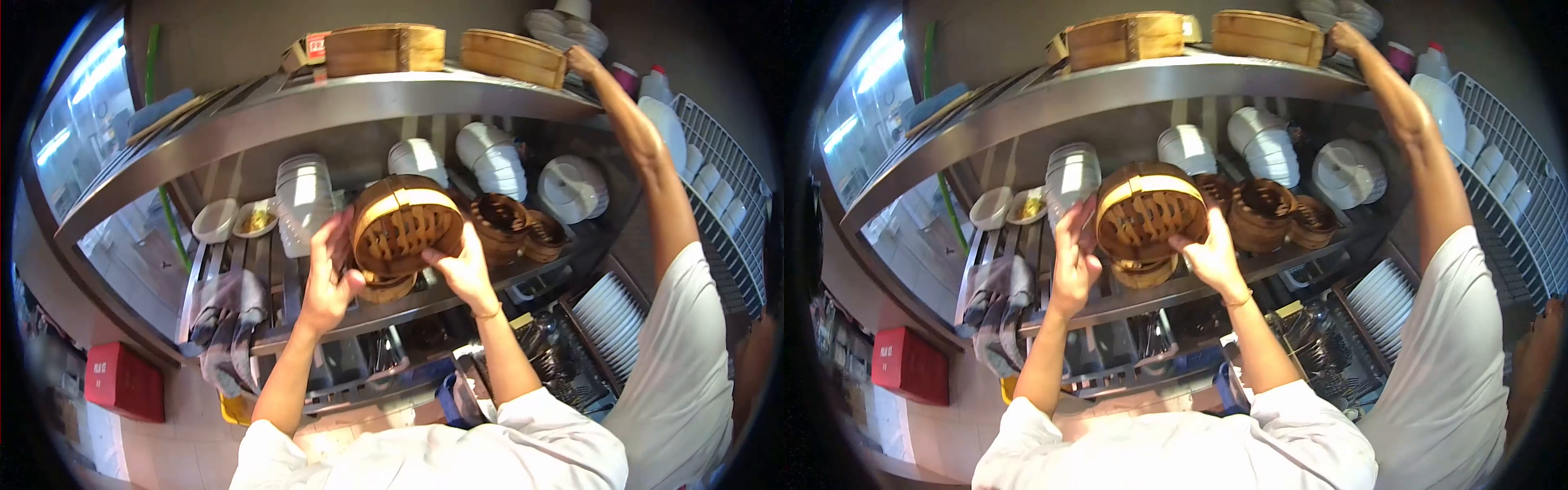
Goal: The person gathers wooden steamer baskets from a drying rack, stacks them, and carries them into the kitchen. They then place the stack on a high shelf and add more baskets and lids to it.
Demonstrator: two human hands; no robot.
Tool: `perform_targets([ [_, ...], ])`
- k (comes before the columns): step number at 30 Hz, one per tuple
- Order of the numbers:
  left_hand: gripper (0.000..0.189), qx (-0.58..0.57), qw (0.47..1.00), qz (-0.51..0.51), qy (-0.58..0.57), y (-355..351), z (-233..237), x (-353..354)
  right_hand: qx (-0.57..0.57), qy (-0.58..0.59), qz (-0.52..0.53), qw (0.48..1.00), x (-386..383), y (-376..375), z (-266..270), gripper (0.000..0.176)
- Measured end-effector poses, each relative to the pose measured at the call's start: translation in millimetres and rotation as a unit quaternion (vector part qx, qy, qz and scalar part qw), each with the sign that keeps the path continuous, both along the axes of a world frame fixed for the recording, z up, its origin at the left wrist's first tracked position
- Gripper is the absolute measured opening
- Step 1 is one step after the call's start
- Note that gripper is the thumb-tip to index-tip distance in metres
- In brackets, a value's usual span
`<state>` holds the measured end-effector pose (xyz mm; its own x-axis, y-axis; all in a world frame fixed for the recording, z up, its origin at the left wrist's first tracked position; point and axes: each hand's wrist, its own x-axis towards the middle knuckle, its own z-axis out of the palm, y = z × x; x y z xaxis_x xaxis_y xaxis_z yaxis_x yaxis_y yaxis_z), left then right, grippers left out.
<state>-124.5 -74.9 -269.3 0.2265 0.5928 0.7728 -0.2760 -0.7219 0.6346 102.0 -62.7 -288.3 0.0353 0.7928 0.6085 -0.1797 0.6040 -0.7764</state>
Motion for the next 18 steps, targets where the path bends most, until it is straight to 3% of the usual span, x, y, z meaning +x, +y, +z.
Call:
perform_targets([
  [2, 0.088, -0.088, 0.995, -0.049, 0.006, 3.6, 7.0, -10.4, 0.068, -0.085, -0.132, 0.985, -4.3, 7.8, 2.5, 0.064],
  [3, 0.079, -0.154, 0.986, -0.059, 0.010, 5.1, 8.5, -15.7, 0.165, -0.200, -0.266, 0.929, -6.1, 12.6, 3.7, 0.066],
  [4, 0.079, -0.156, 0.986, -0.062, 0.010, 8.9, 9.5, -14.3, 0.237, -0.256, -0.308, 0.885, -8.3, 14.8, 4.8, 0.068],
  [6, 0.071, -0.236, 0.958, -0.145, -0.072, 20.0, 10.5, -6.1, 0.291, -0.231, -0.244, 0.896, -22.4, 19.8, 3.0, 0.067],
  [7, 0.061, -0.208, 0.966, -0.130, -0.075, 37.5, 6.0, -5.4, 0.312, -0.272, -0.269, 0.869, -25.2, 27.0, 8.2, 0.067],
  [8, 0.061, -0.204, 0.969, -0.114, -0.077, 45.2, 1.3, -1.0, 0.226, -0.315, -0.258, 0.885, -22.9, 23.3, 12.2, 0.071],
  [10, 0.065, -0.097, 0.993, -0.041, 0.048, 46.5, 8.2, -5.9, 0.186, -0.331, -0.259, 0.888, -19.6, 34.6, 16.1, 0.077],
  [13, 0.066, -0.138, 0.988, -0.044, 0.059, 57.1, -0.5, -1.5, 0.105, -0.299, -0.195, 0.928, -19.8, 36.1, 16.7, 0.084],
  [15, 0.065, -0.161, 0.984, -0.031, 0.073, 67.0, -9.1, -0.3, 0.041, -0.325, -0.198, 0.924, -17.9, 34.1, 21.8, 0.085],
  [16, 0.063, -0.097, 0.980, 0.070, 0.156, 73.0, -10.9, -1.6, -0.022, -0.350, -0.196, 0.916, -18.1, 35.3, 21.3, 0.086],
  [17, 0.062, -0.036, 0.955, 0.170, 0.242, 76.9, -14.9, -7.0, 0.007, -0.355, -0.164, 0.920, -12.8, 37.7, 19.2, 0.089],
  [18, 0.060, -0.016, 0.956, 0.187, 0.224, 79.0, -18.8, -4.6, 0.033, -0.357, -0.126, 0.925, -2.2, 42.8, 15.7, 0.092],
])
